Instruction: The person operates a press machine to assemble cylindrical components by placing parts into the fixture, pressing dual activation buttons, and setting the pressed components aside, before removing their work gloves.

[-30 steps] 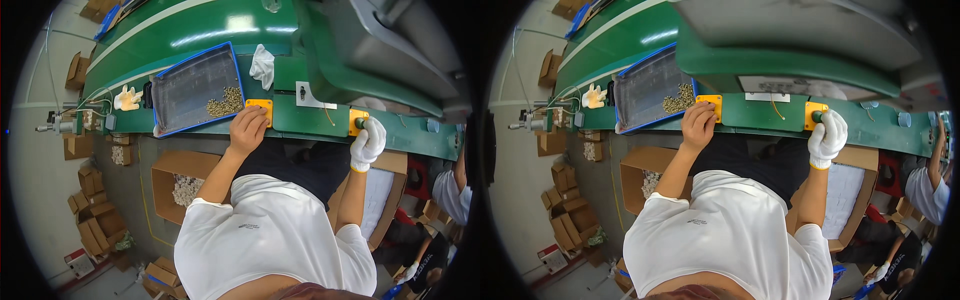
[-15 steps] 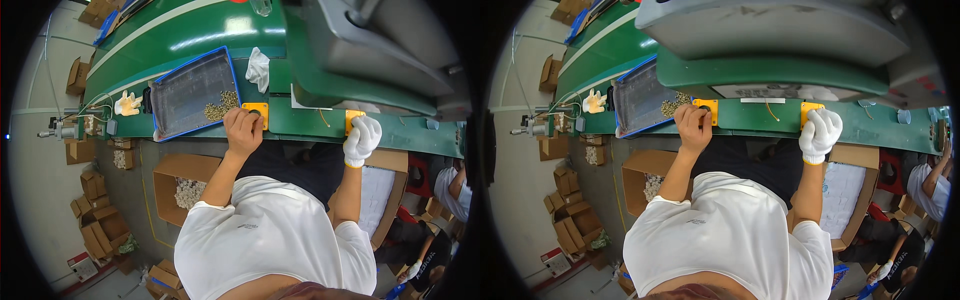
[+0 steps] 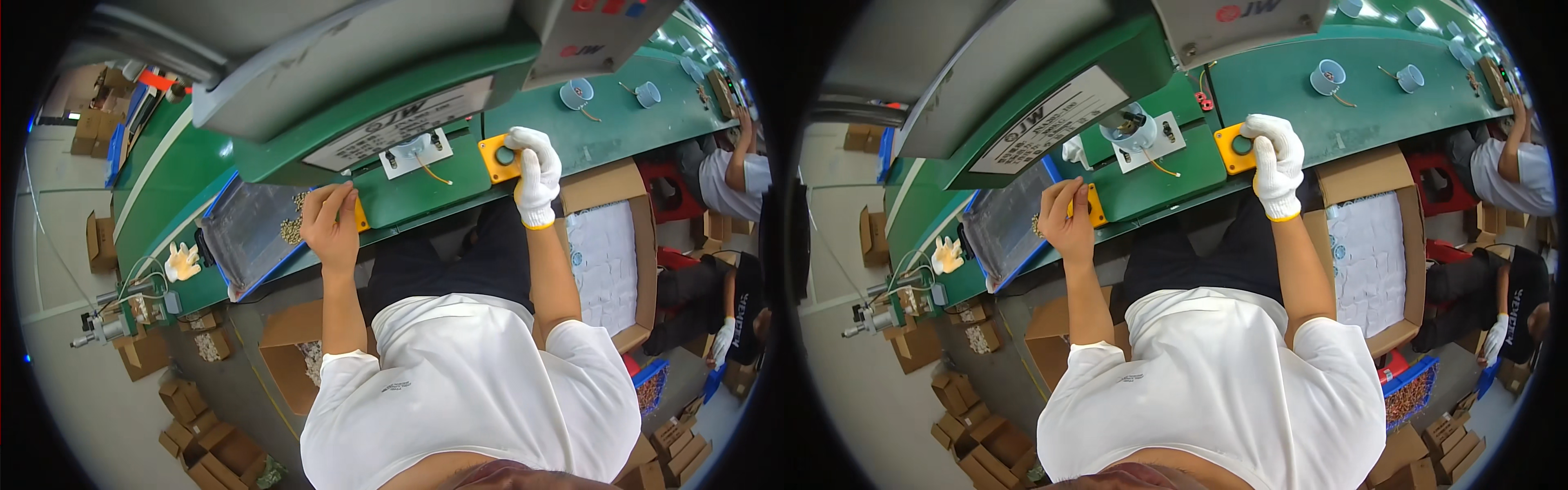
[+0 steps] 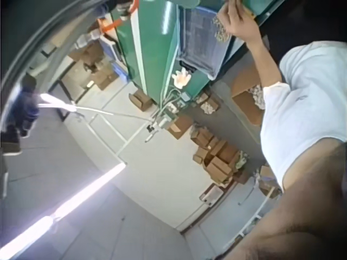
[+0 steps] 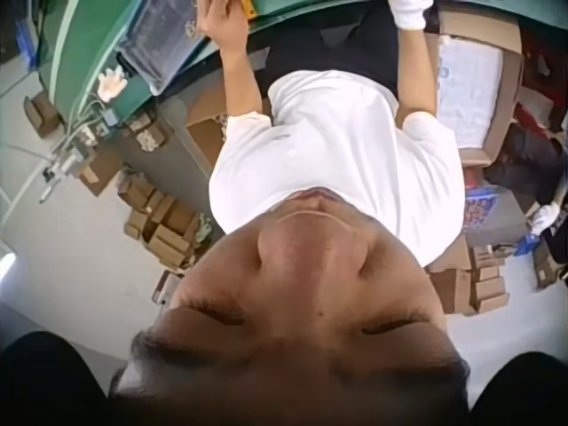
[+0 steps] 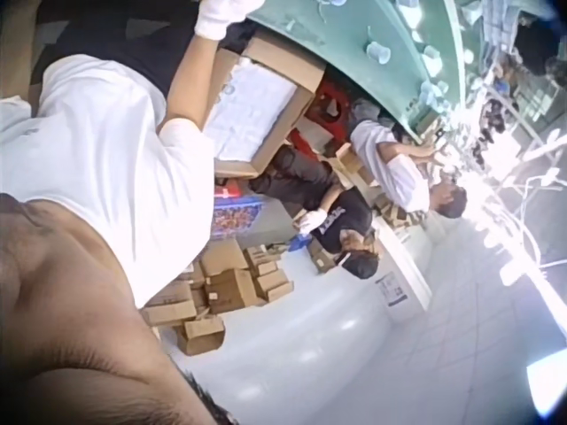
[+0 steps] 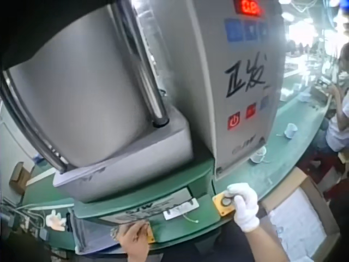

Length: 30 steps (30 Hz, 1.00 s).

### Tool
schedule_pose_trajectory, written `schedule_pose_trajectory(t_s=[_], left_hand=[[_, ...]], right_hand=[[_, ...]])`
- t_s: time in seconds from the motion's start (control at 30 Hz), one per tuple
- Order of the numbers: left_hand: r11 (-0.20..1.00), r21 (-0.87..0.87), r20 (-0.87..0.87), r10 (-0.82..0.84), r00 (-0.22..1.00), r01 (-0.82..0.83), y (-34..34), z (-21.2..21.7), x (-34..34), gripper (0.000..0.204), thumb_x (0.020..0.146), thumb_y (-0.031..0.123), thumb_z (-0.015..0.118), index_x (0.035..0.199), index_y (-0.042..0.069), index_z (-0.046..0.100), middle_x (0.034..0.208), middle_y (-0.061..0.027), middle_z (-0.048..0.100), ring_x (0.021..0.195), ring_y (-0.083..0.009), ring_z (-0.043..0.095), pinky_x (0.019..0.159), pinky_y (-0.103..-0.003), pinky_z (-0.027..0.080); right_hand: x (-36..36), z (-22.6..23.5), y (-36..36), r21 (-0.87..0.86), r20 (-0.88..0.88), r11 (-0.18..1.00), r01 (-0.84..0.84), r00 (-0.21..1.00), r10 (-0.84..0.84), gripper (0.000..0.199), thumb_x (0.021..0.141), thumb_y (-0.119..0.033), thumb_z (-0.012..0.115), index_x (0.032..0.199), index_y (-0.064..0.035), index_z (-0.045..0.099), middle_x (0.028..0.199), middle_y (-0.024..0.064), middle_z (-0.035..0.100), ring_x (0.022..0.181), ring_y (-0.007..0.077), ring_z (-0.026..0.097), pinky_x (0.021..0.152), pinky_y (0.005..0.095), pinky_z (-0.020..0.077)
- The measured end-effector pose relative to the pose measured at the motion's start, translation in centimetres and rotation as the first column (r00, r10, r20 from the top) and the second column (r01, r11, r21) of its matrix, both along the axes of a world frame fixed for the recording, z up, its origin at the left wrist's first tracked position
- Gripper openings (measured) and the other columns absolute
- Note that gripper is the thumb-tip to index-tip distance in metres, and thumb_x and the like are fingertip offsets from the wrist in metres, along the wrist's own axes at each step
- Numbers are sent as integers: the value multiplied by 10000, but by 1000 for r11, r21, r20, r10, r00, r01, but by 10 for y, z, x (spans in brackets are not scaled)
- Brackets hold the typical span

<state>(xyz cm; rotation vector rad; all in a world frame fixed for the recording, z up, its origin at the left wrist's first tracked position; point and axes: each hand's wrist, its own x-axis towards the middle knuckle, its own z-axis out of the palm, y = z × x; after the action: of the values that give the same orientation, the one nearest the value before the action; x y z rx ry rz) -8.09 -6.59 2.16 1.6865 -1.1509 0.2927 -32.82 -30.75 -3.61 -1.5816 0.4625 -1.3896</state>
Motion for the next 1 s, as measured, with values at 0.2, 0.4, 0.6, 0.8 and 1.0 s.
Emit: schedule_pose_trajectory(t_s=[0.2, 0.4, 0.6, 0.8, 1.0], left_hand=[[997, 71, 63, 25, 998, -29, -14, -2, -4, 110, 957, -21, 796, 1066, -28, 801, 1033, -135, 781, 910, -259, 752, 810, -343, 586], [995, 69, 54, 69, 996, -73, -16, -1, -8, 126, 928, -30, 803, 1052, -7, 798, 1011, -136, 791, 905, -292, 753, 824, -371, 583], [993, 102, -75, 70, 995, -62, -13, 3, -10, 106, 939, -20, 803, 1043, -35, 788, 992, -141, 796, 896, -278, 753, 846, -360, 580], [982, 183, -112, 57, 992, -35, -12, 16, 1, 112, 958, 24, 806, 1049, -38, 787, 990, -129, 798, 900, -264, 748, 860, -359, 574], [989, 142, 37, -48, 998, 42, -47, 72, 11, 135, 988, 81, 797, 1066, -29, 794, 881, -45, 712, 780, -128, 614, 738, -271, 496]], right_hand=[[-3, -2, -1, -4, 4, 1000, 6, 1000, -6, 246, 1077, -152, 620, 1198, 34, 726, 1172, 150, 737, 1050, 233, 718, 993, 360, 557], [-2, 2, 0, -14, 12, 999, 38, 999, -38, 203, 1039, -110, 633, 1156, 13, 743, 1121, 138, 744, 1000, 235, 721, 941, 371, 575], [-2, 2, -5, -103, -36, 992, 77, 996, -81, 177, 981, -66, 639, 1100, -15, 760, 1087, 132, 764, 973, 265, 727, 908, 392, 588], [-3, 8, -6, -151, -50, 986, 77, 995, -85, 184, 991, -82, 638, 1114, -11, 755, 1050, 128, 767, 945, 257, 737, 876, 389, 592], [-2, -4, -5, -56, 28, 998, 35, 999, -34, 197, 1034, -115, 651, 1165, -6, 748, 1087, 131, 753, 984, 241, 722, 922, 369, 578]])
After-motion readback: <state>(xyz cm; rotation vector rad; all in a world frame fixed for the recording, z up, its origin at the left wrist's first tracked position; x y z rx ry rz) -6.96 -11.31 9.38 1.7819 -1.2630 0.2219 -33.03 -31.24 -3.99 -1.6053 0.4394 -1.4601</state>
